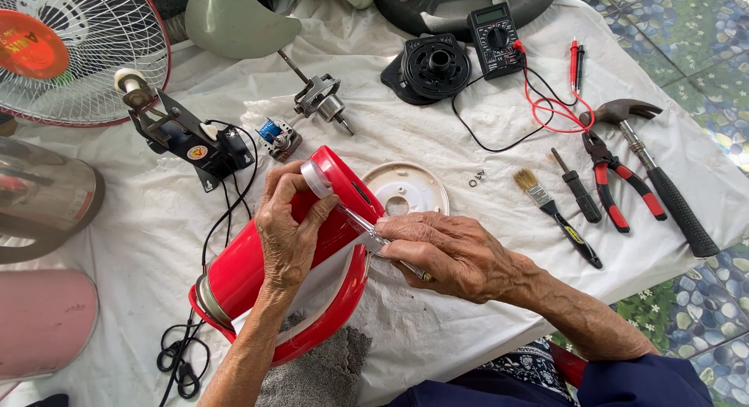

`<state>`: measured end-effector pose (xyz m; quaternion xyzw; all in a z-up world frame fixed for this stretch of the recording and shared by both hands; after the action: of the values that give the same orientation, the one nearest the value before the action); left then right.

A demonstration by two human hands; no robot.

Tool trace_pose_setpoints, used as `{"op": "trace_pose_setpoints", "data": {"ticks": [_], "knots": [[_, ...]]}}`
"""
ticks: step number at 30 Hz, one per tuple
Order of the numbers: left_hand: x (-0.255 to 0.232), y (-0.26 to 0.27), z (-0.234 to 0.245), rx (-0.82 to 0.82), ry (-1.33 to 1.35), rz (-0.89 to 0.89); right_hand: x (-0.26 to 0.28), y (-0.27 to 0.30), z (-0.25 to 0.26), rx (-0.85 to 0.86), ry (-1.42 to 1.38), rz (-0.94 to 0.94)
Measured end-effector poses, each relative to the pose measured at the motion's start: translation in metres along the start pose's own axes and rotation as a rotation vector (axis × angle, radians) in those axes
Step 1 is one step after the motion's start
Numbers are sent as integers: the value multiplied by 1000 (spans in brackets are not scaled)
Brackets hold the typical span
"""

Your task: The person wraps white tape around the heating element housing of a red electric kettle by hand and using a screwdriver.

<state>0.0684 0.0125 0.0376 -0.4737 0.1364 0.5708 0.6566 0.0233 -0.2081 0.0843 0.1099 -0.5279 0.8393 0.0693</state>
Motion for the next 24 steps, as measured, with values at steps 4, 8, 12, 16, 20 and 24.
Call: {"op": "trace_pose_setpoints", "data": {"ticks": [4,8,12,16,20,24], "knots": [[0,0,-1,8,14,6,-1,3,-6,-13,-14,30],[0,0,-2,11,28,-14,5,2,-6,-73,70,126],[0,0,-3,15,45,-28,9,8,-9,-137,111,200],[1,-2,-1,21,44,-43,9,13,-13,-164,114,237],[1,-5,-1,38,73,-66,7,20,-18,-206,109,274],[3,-7,-1,59,57,-104,5,30,-26,-224,99,287]]}}
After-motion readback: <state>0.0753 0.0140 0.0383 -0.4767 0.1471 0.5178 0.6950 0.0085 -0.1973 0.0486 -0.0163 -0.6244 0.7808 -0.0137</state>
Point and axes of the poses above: each hand's wrist, its own y-axis away from the middle knuckle, its own z-axis out of the back of the hand, x = y × z, the point moved 7 cm from there along -y, towards the middle knuckle, and after that the axes turned 3 degrees about z, right-handed, at the moved point
